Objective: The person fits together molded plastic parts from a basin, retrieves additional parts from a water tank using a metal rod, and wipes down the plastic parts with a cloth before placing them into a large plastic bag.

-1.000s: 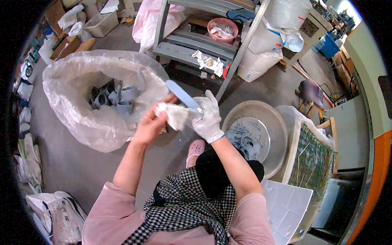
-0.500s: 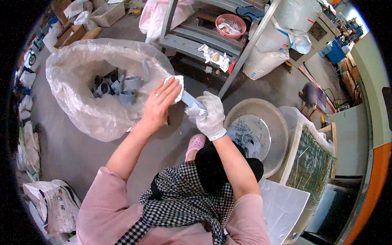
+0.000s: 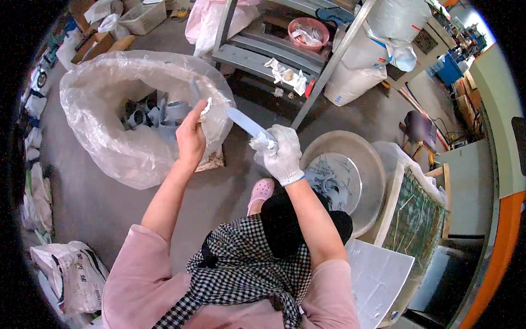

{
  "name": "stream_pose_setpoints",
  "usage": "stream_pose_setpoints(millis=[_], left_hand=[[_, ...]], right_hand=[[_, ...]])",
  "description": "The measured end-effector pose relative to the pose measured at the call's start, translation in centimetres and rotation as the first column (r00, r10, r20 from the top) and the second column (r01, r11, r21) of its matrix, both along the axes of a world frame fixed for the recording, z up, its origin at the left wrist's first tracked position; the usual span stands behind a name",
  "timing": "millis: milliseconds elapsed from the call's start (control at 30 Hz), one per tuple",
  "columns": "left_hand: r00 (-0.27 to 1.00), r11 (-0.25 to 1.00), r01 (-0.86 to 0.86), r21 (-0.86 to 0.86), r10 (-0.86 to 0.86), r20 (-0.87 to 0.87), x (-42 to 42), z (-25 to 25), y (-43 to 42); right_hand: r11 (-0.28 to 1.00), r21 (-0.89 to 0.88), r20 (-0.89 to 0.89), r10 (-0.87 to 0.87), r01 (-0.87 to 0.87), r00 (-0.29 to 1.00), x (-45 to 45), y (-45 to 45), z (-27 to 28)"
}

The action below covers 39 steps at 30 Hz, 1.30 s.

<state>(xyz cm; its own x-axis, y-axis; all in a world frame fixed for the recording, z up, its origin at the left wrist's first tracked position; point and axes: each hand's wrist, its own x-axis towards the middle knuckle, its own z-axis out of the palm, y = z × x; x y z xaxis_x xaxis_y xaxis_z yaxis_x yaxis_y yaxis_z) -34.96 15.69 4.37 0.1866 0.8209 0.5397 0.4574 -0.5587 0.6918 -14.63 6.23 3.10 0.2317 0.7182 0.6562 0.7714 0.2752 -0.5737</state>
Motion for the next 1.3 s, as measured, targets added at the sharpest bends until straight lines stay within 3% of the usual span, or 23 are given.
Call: stream_pose_setpoints(millis=[33, 67, 100, 167, 200, 233, 300, 333, 367, 433, 533, 600, 700, 767, 900, 1000, 1067, 1100, 1133, 1167, 1233, 1267, 1300], left_hand=[[0.999, 0.995, -0.037, 0.093, 0.034, 0.034, 0.1, 0.5, -0.5], [0.998, 0.952, -0.002, 0.305, 0.023, -0.062, 0.4, 1.0, -0.9], [0.998, 0.953, -0.003, 0.302, 0.023, -0.063, 0.7, 0.9, -1.0], [0.933, 0.896, 0.291, 0.337, -0.187, -0.307, 1.1, 0.3, -1.3], [0.948, 0.941, 0.204, 0.269, -0.122, -0.295, 0.4, -3.3, 0.3], [0.985, 0.987, 0.059, -0.152, -0.082, -0.149, -0.2, -3.5, 0.5], [0.994, 0.962, -0.095, -0.255, 0.076, -0.083, -1.7, -2.5, 0.9], [0.994, 0.962, -0.086, -0.258, 0.066, -0.086, -1.8, -2.1, 0.6], [0.993, 0.955, -0.118, -0.274, 0.116, -0.022, -1.9, -1.6, 0.0], [0.983, 0.943, -0.156, -0.295, 0.176, 0.043, -2.4, -1.8, -0.8], [0.880, 0.917, 0.019, -0.399, 0.175, 0.442, -3.8, -2.9, -0.8], [0.856, 0.865, 0.021, -0.502, 0.244, 0.456, -5.2, -2.4, -2.1], [0.802, 0.805, 0.071, -0.589, 0.306, 0.514, -7.3, -2.6, -3.8], [0.684, 0.757, 0.141, -0.638, 0.391, 0.616, -8.7, -3.1, -4.9], [0.625, 0.719, 0.160, -0.677, 0.457, 0.633, -11.4, -2.6, -6.7], [0.592, 0.729, 0.128, -0.673, 0.488, 0.641, -12.7, -3.1, -7.5], [0.559, 0.723, 0.123, -0.679, 0.515, 0.650, -13.4, -2.7, -7.4], [0.564, 0.729, 0.117, -0.674, 0.510, 0.649, -14.1, -2.6, -7.3], [0.561, 0.765, 0.087, -0.638, 0.491, 0.666, -14.8, -2.7, -7.2], [0.562, 0.790, 0.071, -0.608, 0.472, 0.679, -15.0, -3.2, -7.1], [0.665, 0.741, -0.020, -0.672, 0.511, 0.544, -15.2, -3.3, -7.4], [0.599, 0.703, 0.037, -0.710, 0.553, 0.579, -15.0, -4.2, -7.2], [0.624, 0.750, 0.117, -0.651, 0.455, 0.636, -15.3, -4.9, -7.4]], right_hand=[[1.000, -0.015, 0.013, -0.020, 0.020, 1.000, -0.3, 0.1, 0.2], [1.000, -0.017, 0.010, -0.019, 0.019, 1.000, -0.6, 0.3, 0.3], [0.999, -0.048, 0.026, -0.003, 0.004, 1.000, -1.0, 0.3, 0.5], [0.995, -0.095, 0.044, 0.013, -0.008, 0.999, -1.8, 0.0, 0.9], [0.970, -0.244, -0.023, -0.024, 0.017, 0.999, -2.1, 0.0, 1.3], [0.924, -0.381, -0.086, -0.075, 0.037, 0.993, -2.2, 0.1, 1.5], [0.910, -0.415, -0.179, -0.073, -0.008, 0.981, -1.4, 0.4, 0.1], [0.900, -0.387, -0.483, -0.011, -0.202, 0.876, -1.5, 0.7, 0.7], [0.876, -0.301, -0.739, 0.035, -0.377, 0.673, -1.6, 0.8, 1.1], [0.859, -0.092, -0.919, 0.123, -0.504, 0.376, -1.5, 2.0, 0.1], [0.857, -0.171, -0.934, 0.016, -0.485, 0.357, -1.9, 2.4, 0.7], [0.874, -0.140, -0.990, -0.111, -0.464, 0.090, -2.5, 3.2, 1.3], [0.863, -0.239, -0.968, -0.179, -0.446, 0.174, -3.1, 5.2, 0.1], [0.859, -0.261, -0.965, -0.238, -0.440, 0.107, -4.4, 6.7, 0.3], [0.864, -0.287, -0.947, -0.322, -0.414, -0.015, -7.7, 11.4, 0.0], [0.821, 0.100, -0.947, -0.095, -0.561, -0.308, -12.9, 15.6, 1.8], [0.787, -0.027, -0.999, -0.035, -0.617, 0.000, -17.2, 20.4, 2.0], [0.709, -0.311, -0.889, 0.020, -0.633, 0.458, -18.1, 19.9, 4.8], [0.667, -0.563, -0.576, 0.107, -0.488, 0.810, -19.1, 19.3, 7.9], [0.704, -0.516, -0.545, 0.169, -0.488, 0.821, -18.5, 20.8, 6.4], [0.769, -0.415, -0.464, 0.281, -0.486, 0.840, -17.1, 24.1, 3.1], [0.824, -0.375, -0.209, 0.371, -0.425, 0.905, -14.4, 24.3, 1.1], [0.588, -0.585, -0.488, 0.295, -0.559, 0.821, -11.0, 21.1, 3.9]])
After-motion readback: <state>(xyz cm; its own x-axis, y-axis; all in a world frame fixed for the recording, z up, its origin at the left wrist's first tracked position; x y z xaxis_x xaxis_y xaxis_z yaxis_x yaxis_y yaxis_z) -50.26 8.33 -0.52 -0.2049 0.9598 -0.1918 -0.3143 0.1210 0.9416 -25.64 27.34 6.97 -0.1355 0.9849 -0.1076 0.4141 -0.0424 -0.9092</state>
